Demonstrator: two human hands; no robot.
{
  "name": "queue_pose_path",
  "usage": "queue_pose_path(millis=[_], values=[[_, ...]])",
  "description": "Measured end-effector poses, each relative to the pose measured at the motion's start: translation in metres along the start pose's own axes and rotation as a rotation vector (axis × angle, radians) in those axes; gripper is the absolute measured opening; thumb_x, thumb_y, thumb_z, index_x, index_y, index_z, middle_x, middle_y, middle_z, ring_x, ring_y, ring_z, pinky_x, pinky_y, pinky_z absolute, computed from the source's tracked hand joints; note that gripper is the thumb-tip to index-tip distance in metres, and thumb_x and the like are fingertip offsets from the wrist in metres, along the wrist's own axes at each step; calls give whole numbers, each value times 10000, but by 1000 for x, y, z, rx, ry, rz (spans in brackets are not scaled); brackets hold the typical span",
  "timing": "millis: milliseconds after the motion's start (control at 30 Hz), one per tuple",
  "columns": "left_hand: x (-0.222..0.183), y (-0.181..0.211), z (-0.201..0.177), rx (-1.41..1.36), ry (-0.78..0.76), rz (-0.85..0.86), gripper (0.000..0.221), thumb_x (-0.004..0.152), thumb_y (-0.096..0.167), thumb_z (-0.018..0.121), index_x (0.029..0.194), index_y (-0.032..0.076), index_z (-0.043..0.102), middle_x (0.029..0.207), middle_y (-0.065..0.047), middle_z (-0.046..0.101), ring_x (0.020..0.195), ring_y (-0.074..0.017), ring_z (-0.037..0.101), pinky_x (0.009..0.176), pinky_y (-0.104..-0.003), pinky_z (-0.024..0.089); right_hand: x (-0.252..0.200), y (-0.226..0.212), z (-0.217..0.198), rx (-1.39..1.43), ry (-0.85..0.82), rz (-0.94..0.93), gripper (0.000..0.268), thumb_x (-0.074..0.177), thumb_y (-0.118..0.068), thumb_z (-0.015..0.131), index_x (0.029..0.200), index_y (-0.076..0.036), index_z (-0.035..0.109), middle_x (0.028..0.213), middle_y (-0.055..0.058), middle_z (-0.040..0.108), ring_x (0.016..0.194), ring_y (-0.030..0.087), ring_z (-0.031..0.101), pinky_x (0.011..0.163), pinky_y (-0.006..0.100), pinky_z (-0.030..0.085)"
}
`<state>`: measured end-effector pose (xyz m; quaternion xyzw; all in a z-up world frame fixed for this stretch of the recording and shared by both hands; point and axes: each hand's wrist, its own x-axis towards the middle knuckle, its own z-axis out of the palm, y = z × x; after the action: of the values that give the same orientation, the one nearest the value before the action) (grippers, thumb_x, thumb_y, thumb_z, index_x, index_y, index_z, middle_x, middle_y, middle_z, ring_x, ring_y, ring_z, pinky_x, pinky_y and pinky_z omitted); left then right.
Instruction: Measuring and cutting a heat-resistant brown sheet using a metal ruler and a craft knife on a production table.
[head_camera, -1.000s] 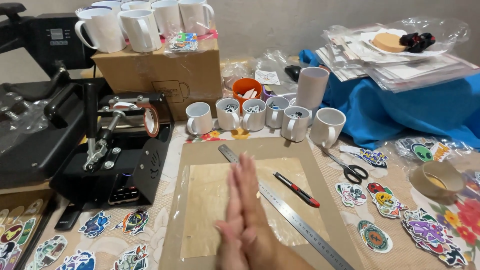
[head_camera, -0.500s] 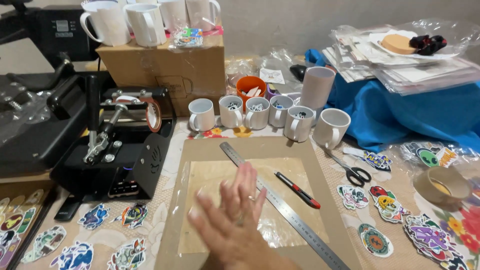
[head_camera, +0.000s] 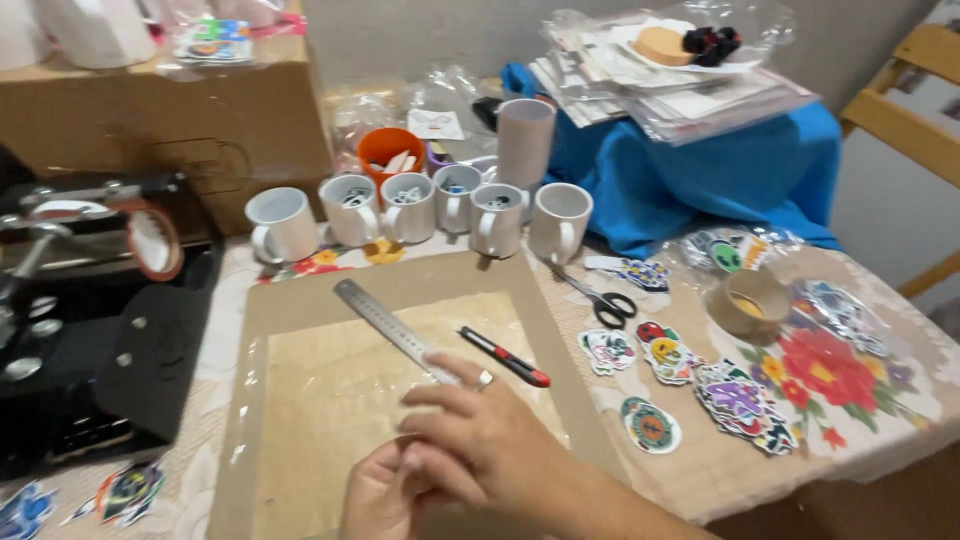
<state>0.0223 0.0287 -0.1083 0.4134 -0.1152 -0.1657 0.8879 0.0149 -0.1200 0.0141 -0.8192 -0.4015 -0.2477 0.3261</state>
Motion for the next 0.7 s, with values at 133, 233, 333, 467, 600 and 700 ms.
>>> queue_pose_path(millis=[133,233,333,467,600,700], values=[[-1,-7,-8,173,291,-154,481,881,252,635,890,-210,773,676,-413,792,560,-388,725,483,-324,465,-57,14,11,-8,-201,149,447,1046,-368,483,1305,-13,563,1273,147,653,1294,452,555,1051,496,445],[1,-21,-4,422,403,-139,499,836,217,673,705,-243,818,559,-362,784,517,-414,755,502,-379,552,-75,21,17,-61,-165,206,293,1054,-228,519,1285,-68,603,1152,118,718,1228,403,626,972,461,468],[-2,-46,-4,470,424,-150,545,883,289,624,850,-205,850,671,-225,724,662,-283,682,585,-315,487,-74,15,9,-90,-9,244,335,1019,-410,567,1109,-99,655,1018,69,746,1075,348,734,892,469,524],[-1,-38,87,-262,608,-207,551,919,492,519,580,68,421,624,-84,410,684,-147,497,683,-260,308,-87,14,-11,-152,8,135,234,1037,-244,602,1092,-25,665,1061,138,753,970,290,749,813,397,592],[13,-80,-53,135,-282,-452,975,759,753,397,1552,198,282,1432,-228,654,1000,-294,831,950,-327,593,-147,24,-75,-513,13,489,365,855,-101,619,1205,-199,656,1229,-36,745,987,100,773,803,286,590],[4,-46,-45,169,-35,-534,881,761,565,556,1486,68,505,1322,-225,747,889,-222,809,882,-285,604,-285,115,-186,-687,-17,1348,609,941,-135,496,1542,-216,434,1503,60,541,1343,252,540,1141,397,398]])
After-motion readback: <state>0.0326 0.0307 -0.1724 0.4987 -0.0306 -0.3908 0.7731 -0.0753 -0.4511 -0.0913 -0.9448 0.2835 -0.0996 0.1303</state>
